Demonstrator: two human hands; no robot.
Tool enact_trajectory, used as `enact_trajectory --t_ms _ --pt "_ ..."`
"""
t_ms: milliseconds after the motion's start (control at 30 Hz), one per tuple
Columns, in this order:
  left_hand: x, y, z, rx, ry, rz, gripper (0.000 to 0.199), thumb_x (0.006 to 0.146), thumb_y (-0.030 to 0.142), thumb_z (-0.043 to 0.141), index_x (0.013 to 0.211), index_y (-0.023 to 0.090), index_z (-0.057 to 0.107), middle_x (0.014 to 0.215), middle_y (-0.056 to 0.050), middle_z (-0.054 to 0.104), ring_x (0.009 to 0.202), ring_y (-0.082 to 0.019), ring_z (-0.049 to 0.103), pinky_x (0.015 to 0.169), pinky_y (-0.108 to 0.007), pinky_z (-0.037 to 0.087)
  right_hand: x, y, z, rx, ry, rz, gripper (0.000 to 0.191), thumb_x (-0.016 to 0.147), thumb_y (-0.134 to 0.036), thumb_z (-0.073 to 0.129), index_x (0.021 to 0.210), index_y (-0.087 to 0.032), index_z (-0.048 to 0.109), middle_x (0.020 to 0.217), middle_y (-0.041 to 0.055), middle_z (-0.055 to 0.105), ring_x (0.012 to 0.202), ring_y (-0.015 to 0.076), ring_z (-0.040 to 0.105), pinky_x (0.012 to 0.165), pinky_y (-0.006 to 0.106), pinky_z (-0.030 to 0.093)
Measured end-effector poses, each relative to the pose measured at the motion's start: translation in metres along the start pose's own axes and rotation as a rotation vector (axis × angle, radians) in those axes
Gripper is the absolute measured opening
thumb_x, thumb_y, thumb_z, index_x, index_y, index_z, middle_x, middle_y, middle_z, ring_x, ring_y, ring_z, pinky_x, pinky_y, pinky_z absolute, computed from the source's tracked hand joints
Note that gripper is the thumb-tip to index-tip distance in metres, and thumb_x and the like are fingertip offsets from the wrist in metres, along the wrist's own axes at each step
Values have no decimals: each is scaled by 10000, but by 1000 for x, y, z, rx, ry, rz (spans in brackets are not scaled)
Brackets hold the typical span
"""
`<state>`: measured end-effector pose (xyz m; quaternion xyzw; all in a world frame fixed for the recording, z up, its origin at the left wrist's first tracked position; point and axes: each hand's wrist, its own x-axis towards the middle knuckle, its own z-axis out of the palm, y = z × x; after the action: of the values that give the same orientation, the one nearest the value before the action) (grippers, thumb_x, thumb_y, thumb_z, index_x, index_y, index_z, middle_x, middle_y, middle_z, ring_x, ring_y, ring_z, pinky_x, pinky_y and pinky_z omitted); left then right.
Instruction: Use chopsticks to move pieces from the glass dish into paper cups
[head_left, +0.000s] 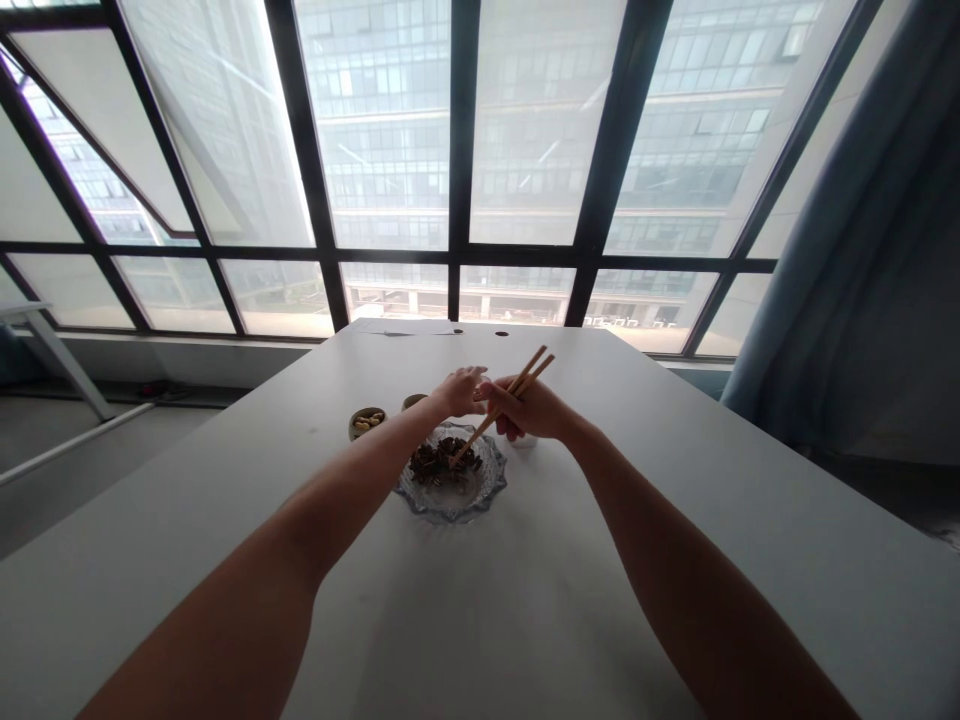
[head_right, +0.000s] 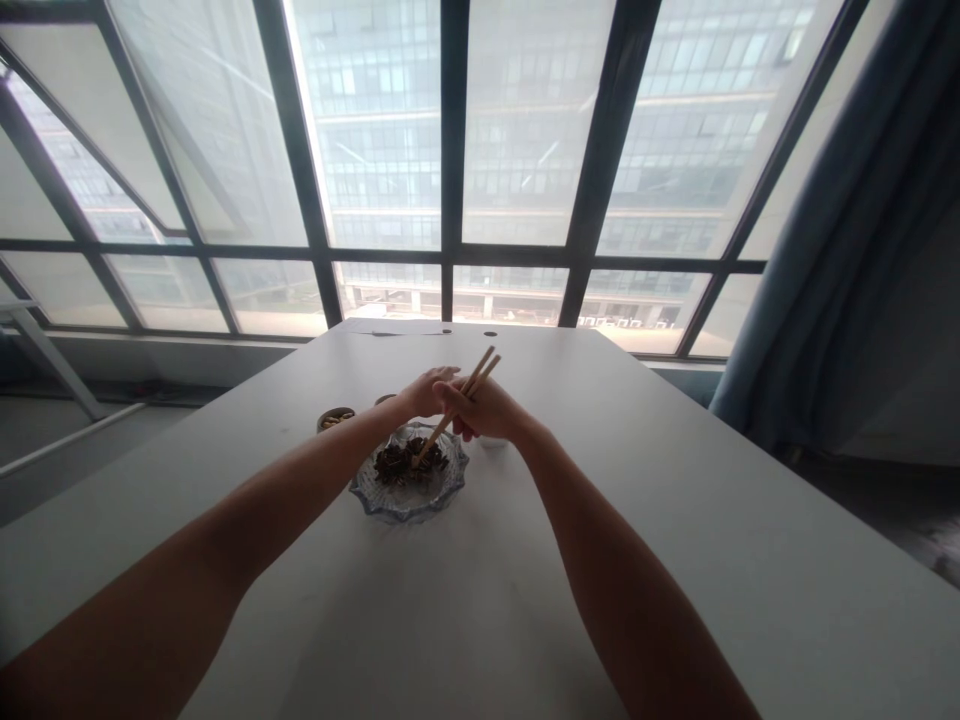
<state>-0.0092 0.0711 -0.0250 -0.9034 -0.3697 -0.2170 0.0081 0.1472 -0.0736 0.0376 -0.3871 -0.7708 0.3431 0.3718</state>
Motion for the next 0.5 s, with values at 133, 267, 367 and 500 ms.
enact_trajectory --t_ms 133,267,367,500 --pt "-11 -6 -8 -26 63 94 899 684 220 804 1467 100 380 1362 -193 575 1267 -334 524 1068 -473 456 -9 -7 -35 40 267 -38 661 777 -807 561 649 -159 602 437 17 591 316 105 528 294 188 372" --pt "-19 -13 -8 -86 102 153 954 672 238 822 1493 138 346 1327 -188 595 1240 -349 548 1048 -518 468 -15 -7 -53 5 446 -63 658 773 -803 573 639 -159 603 450 32 600 323 108 530 293 194 363" --pt "-23 -14 -5 -120 74 139 1007 653 280 847 1509 166 330 1329 -185 598 1242 -344 565 1039 -508 479 -11 1 -47 -43 505 -72 655 803 -800 532 658 -165 603 466 34 607 335 107 531 312 198 375" --pt "-24 -13 -1 -160 36 134 1055 649 338 854 1537 232 293 1331 -165 613 1238 -325 584 1031 -489 487 -2 18 -33 -133 478 -55 652 781 -817 538 683 -174 589 531 45 641 400 120 578 365 207 421"
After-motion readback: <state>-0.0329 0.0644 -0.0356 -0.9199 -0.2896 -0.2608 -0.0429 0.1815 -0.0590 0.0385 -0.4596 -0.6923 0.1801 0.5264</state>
